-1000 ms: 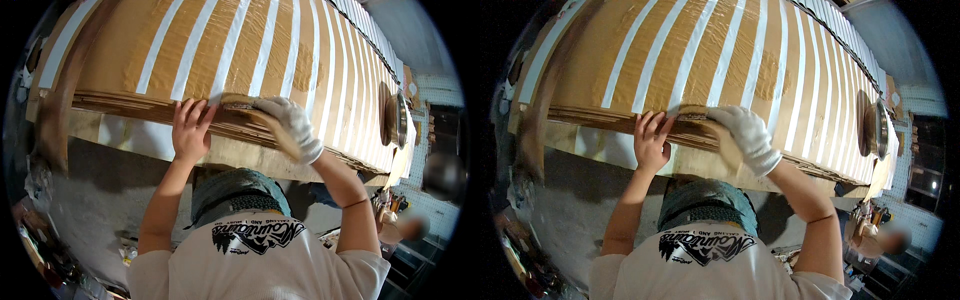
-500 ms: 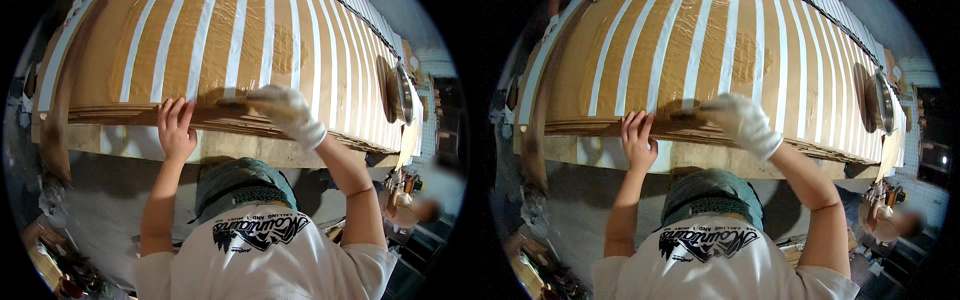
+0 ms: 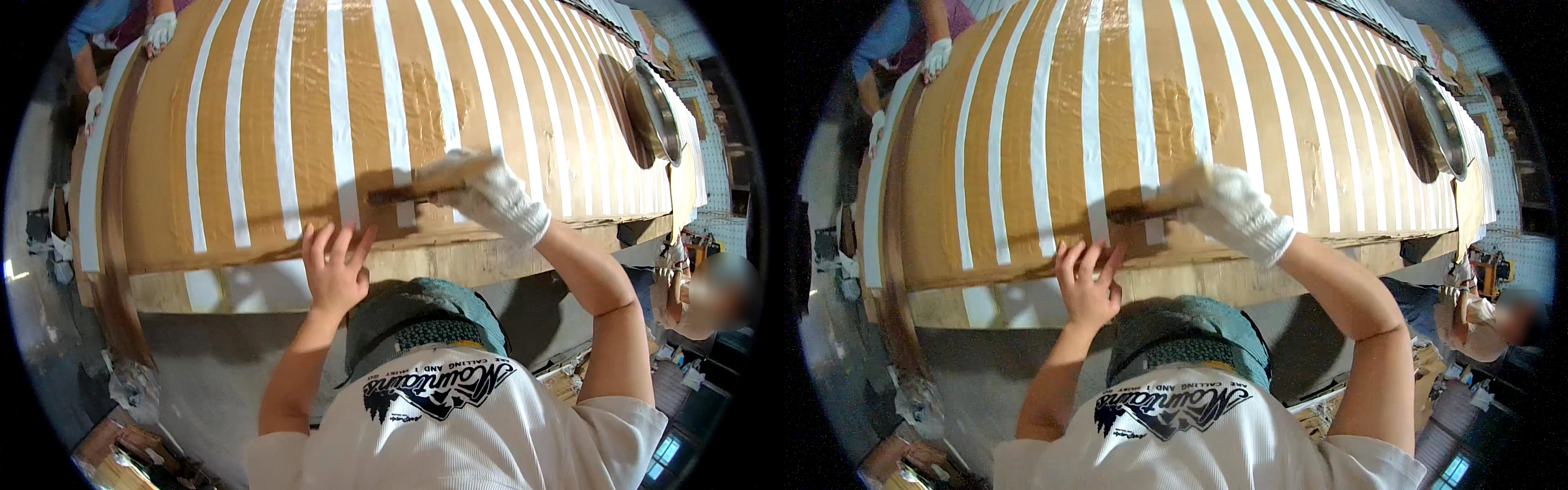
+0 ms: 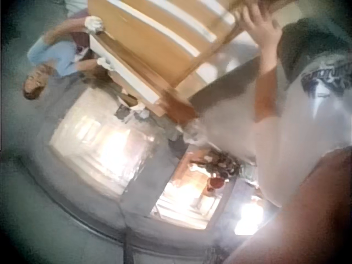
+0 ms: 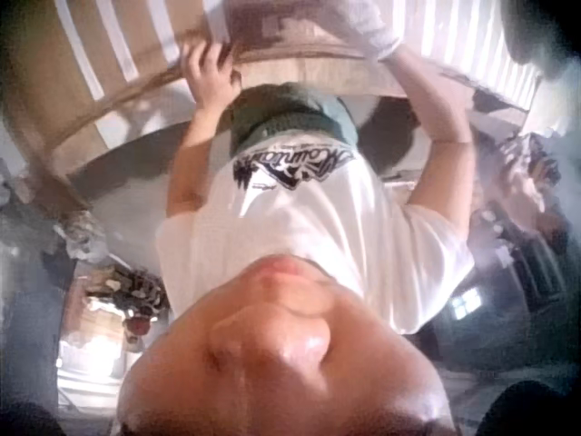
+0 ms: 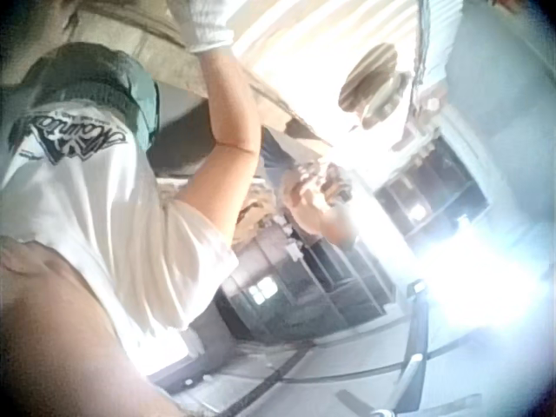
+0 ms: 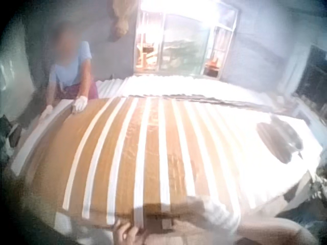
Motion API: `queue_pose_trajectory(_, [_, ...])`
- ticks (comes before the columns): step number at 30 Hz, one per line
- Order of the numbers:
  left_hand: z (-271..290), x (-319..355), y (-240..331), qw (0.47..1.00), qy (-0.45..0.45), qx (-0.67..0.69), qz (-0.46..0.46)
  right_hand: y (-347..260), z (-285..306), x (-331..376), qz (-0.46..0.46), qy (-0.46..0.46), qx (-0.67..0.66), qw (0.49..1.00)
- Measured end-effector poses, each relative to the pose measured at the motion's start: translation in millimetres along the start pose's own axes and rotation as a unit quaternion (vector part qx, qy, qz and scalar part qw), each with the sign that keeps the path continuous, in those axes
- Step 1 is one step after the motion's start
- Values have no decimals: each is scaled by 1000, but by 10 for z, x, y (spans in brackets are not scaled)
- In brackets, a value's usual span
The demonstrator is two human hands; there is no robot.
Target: The person applies a liquid adhesive to a large sheet of paper using a brush, repeatedly dipping the brush into a metal bowl and spreading the liquid across the surface. Another person assists by holding the paper steady.
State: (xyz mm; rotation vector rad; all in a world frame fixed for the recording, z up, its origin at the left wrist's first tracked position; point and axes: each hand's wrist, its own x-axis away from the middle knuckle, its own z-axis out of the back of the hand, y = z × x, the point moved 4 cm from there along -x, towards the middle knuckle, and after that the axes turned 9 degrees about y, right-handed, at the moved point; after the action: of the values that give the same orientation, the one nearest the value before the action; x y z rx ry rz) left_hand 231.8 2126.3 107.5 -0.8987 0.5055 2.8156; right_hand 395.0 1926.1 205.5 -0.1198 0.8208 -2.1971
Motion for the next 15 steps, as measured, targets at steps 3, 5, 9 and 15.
queue_pose_trajectory(3, [-159, 33, 23, 999, -15, -25, -33, 381, 227, -469, -138, 45, 49, 988])
queue_pose_trajectory(5, [-172, 10, 46, 999, -16, -28, -35, 498, 465, -899, -241, 24, 31, 970])
queue_pose_trajectory(9, [-119, 45, 242, 996, -31, -67, -50, 1198, 778, -1584, -169, 123, 72, 975])
queue_pose_trajectory(15, [-55, 202, 275, 988, -133, -71, -25, 2027, 1091, -2915, -196, 167, 79, 963])
